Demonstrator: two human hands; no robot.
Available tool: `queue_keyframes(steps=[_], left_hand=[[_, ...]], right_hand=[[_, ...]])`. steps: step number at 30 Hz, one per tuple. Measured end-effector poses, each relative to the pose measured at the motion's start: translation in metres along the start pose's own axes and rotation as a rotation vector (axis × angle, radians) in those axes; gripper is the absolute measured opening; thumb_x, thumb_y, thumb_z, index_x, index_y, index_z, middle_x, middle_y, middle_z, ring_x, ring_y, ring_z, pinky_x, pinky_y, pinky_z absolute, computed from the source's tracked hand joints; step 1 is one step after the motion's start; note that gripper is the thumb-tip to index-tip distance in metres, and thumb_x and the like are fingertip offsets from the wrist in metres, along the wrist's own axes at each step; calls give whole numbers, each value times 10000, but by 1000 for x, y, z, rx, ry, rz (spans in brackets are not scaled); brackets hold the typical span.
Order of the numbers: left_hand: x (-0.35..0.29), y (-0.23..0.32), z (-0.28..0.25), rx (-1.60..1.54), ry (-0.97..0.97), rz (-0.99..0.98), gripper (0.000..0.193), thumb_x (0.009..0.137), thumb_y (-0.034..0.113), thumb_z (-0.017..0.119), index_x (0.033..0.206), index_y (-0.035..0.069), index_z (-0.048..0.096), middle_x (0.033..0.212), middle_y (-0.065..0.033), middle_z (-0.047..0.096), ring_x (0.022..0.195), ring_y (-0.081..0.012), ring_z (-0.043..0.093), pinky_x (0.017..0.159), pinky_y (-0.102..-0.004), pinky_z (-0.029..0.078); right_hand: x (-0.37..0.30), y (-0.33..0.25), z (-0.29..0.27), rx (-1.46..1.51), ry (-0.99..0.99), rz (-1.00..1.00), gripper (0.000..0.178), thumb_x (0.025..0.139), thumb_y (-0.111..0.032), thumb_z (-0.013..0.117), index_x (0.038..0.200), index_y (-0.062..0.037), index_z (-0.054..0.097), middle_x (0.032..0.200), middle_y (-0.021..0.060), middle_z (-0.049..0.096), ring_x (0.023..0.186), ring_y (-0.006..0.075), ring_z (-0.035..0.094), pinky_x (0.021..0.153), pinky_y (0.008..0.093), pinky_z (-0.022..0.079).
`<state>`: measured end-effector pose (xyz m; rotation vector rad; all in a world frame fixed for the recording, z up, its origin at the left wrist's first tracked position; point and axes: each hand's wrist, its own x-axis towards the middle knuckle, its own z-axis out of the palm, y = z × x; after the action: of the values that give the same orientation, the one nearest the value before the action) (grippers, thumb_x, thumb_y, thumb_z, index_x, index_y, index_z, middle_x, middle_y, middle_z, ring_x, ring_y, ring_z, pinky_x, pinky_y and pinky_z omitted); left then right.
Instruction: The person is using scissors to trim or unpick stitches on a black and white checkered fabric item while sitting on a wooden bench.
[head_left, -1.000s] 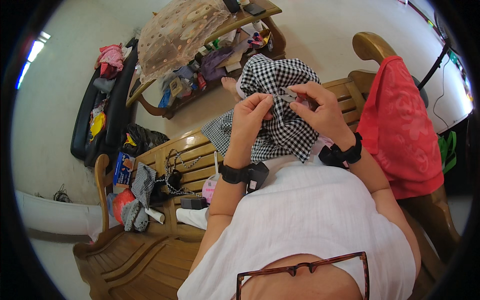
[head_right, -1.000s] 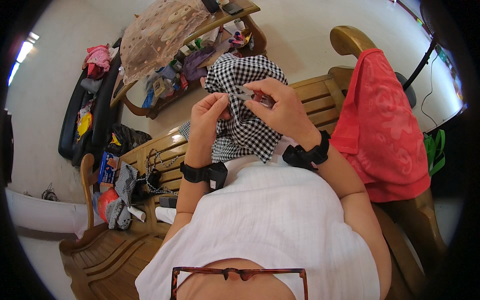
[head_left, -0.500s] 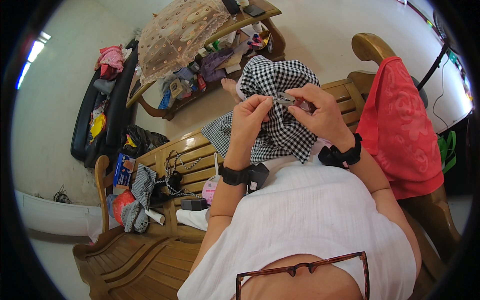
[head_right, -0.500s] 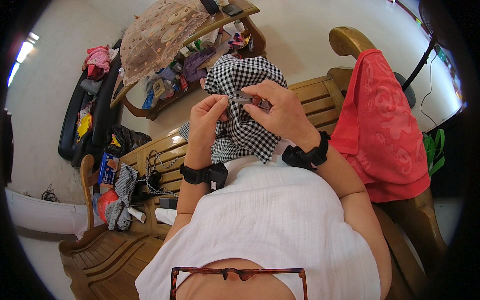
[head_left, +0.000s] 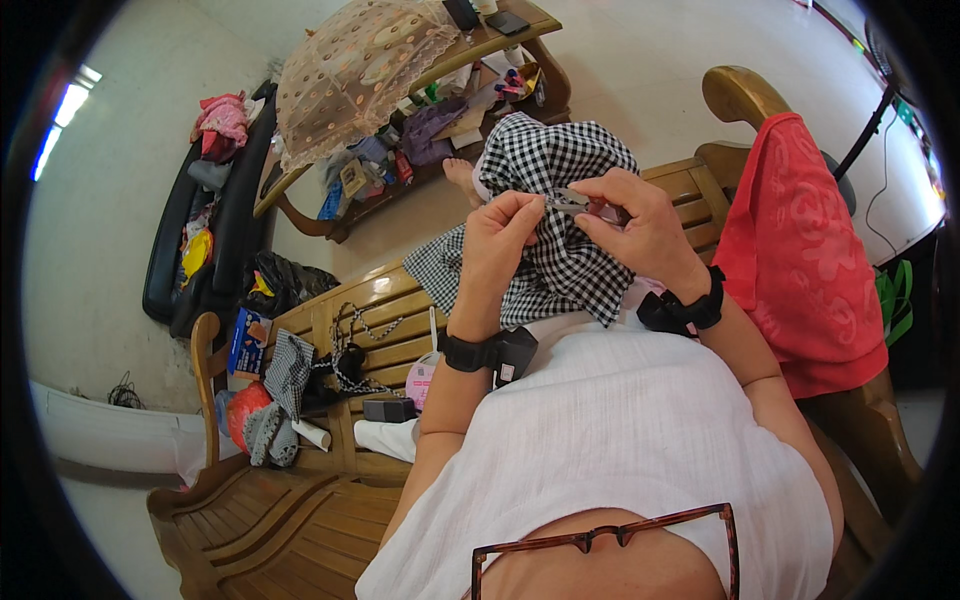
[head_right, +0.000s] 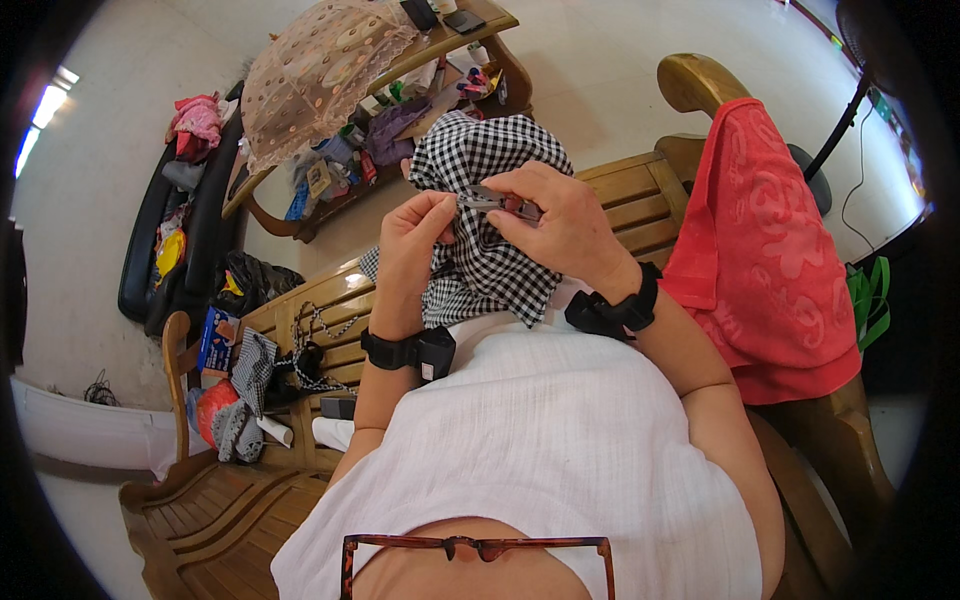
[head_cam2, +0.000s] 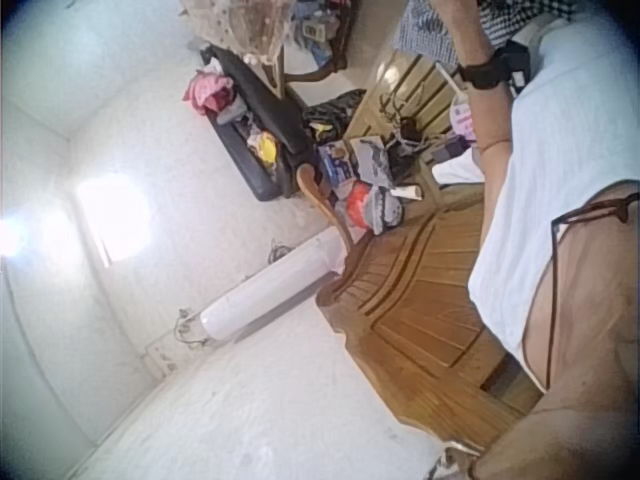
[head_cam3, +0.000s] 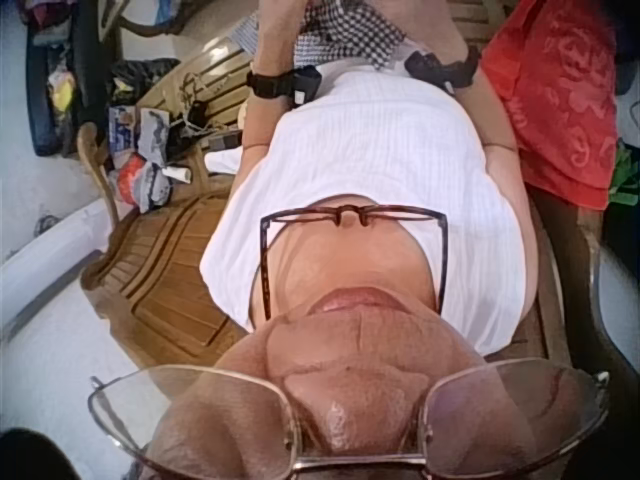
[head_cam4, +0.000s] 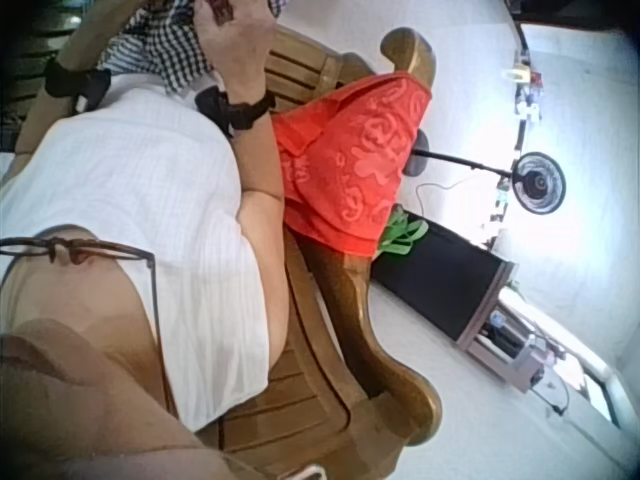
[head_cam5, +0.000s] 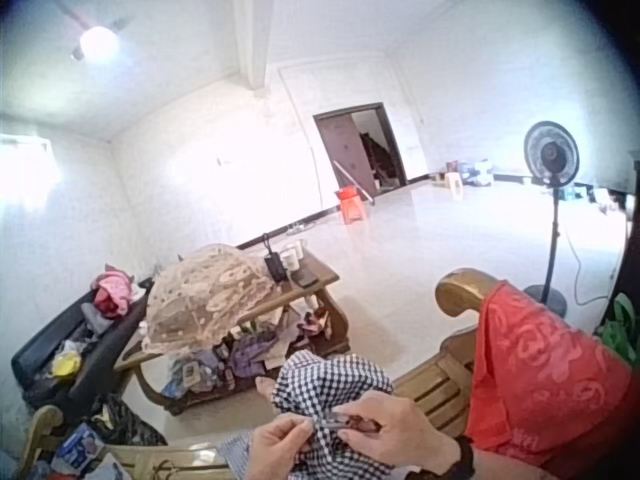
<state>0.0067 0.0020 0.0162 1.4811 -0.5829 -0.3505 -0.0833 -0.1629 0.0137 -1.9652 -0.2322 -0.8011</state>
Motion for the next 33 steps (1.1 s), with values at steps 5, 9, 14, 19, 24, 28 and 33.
queue_keyframes(steps=[5,9,14,19,24,28,33], left_hand=[[0,0,1,4,4,-7,155,835,163,581,861,17,627,684,28,558,564,-33,465,533,-162,365],[0,-3,0,-54,-15,-15,157,836,165,580,864,17,624,682,29,557,563,-32,465,531,-160,365],[2,-4,-1,-83,-32,-16,156,838,164,578,868,18,623,687,33,559,564,-29,469,529,-156,370],[0,-4,1,-95,-16,-50,154,839,162,576,871,18,622,696,32,561,571,-31,474,542,-158,383],[1,-12,8,3,-99,-55,153,836,157,575,881,19,622,705,30,562,586,-32,473,549,-163,392],[0,-7,7,-52,-27,-67,129,841,126,552,875,20,618,689,44,539,586,-29,460,553,-158,382],[2,-6,1,-134,-29,27,162,850,134,550,938,12,608,787,11,593,637,-30,494,582,-158,397]], right_hand=[[0,1,1,9,10,5,257,704,-79,651,953,-39,604,785,68,569,651,154,566,570,248,451],[-1,5,3,44,11,-8,256,703,-69,649,952,-36,602,781,63,565,647,142,561,558,242,444],[0,5,5,63,4,5,256,704,-64,649,954,-37,601,775,50,560,650,122,553,546,228,434],[0,13,10,138,16,-12,253,713,-74,651,960,-44,602,773,40,559,655,106,546,544,219,427],[4,12,16,124,10,-66,253,727,-71,644,974,-40,595,776,36,549,653,99,524,559,208,420],[3,23,17,341,79,56,275,754,-80,642,1015,-34,570,796,6,528,673,56,476,585,185,399],[-2,21,7,421,-13,199,277,793,-58,606,1059,-18,537,865,-6,519,782,48,480,690,183,398]])
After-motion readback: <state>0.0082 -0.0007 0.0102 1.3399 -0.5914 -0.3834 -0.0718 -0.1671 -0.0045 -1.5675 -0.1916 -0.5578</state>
